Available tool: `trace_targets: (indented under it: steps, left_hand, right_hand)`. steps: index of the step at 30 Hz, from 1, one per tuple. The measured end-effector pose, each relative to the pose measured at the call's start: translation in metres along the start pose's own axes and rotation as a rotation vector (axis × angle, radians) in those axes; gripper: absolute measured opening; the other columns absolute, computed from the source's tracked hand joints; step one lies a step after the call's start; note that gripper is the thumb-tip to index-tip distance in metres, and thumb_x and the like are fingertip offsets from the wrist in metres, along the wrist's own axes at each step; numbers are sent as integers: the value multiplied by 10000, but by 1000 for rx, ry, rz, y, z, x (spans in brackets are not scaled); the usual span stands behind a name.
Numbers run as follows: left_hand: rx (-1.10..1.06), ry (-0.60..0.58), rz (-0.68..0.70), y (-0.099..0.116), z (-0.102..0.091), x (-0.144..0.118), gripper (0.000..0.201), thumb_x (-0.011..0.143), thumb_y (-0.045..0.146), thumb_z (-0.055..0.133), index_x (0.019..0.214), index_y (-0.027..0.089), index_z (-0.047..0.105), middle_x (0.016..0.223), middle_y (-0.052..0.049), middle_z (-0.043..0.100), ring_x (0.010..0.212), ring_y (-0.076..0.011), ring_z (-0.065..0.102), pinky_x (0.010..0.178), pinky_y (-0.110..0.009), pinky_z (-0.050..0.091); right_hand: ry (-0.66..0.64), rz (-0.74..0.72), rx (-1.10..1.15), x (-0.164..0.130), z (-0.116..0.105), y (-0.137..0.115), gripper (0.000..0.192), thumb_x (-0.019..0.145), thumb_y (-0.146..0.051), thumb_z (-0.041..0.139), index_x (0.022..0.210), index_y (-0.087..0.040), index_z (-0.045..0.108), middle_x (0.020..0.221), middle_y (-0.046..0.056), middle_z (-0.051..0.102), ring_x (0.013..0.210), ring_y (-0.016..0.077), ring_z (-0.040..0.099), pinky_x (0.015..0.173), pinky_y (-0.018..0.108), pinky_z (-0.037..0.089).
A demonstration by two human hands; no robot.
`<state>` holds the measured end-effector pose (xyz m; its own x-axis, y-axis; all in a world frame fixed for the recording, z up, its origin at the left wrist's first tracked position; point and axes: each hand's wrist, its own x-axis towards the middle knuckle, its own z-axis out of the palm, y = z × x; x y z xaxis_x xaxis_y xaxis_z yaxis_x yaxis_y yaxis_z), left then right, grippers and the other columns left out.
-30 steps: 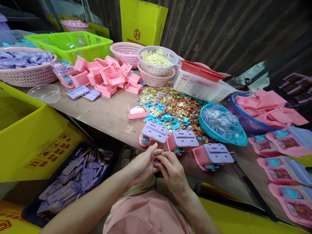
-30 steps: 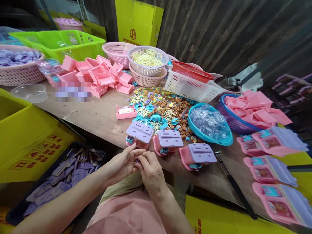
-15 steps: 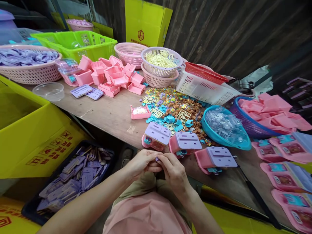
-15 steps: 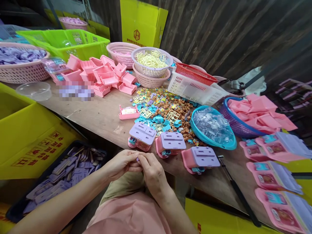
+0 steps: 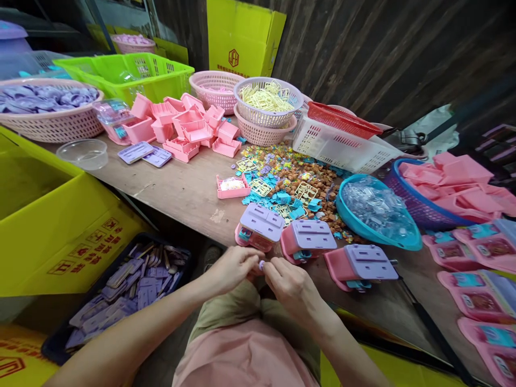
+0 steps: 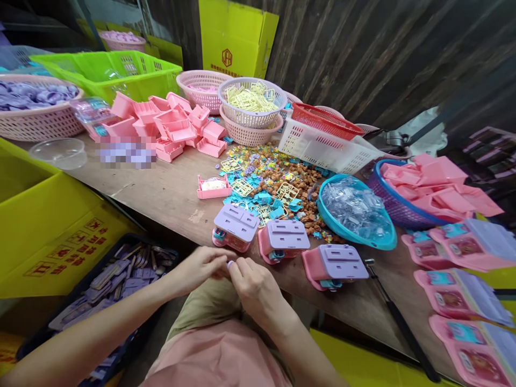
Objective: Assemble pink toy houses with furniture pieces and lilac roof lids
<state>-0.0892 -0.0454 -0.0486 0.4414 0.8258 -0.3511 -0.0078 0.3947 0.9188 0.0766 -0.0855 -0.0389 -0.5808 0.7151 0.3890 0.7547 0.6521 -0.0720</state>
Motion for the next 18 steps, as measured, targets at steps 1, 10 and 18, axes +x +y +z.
trace_targets:
  steps: [1, 10, 18]
  left_hand:
    - [214, 88, 142, 7, -8, 4, 289, 785, 315, 581, 1017, 173, 681, 874, -85, 681, 845, -227, 621, 844, -385, 461]
    - [879, -195, 605, 24, -61, 84, 488, 829, 378, 547, 1299, 272, 469, 1319, -75, 421, 1229, -238, 418, 1026, -377, 339]
    - [815, 141, 601, -7, -36, 70, 657, 705, 475, 669, 1261, 195, 455, 1123, -79, 408, 1047, -238, 487, 922, -361, 423]
  right_hand:
    - [63, 66, 32, 0, 3, 0, 266, 893, -106, 381, 681, -182, 522, 598, 2, 523, 530, 120, 485, 509, 229, 382]
    - [302, 647, 377, 5, 40, -7, 182, 791, -180, 498, 609, -193, 507, 506, -50, 514, 422, 81, 473, 444, 187, 380]
    - [345, 636, 318, 6, 68, -8, 192, 777, -169, 471, 588, -204, 471, 538, -37, 507, 464, 97, 467, 490, 213, 377]
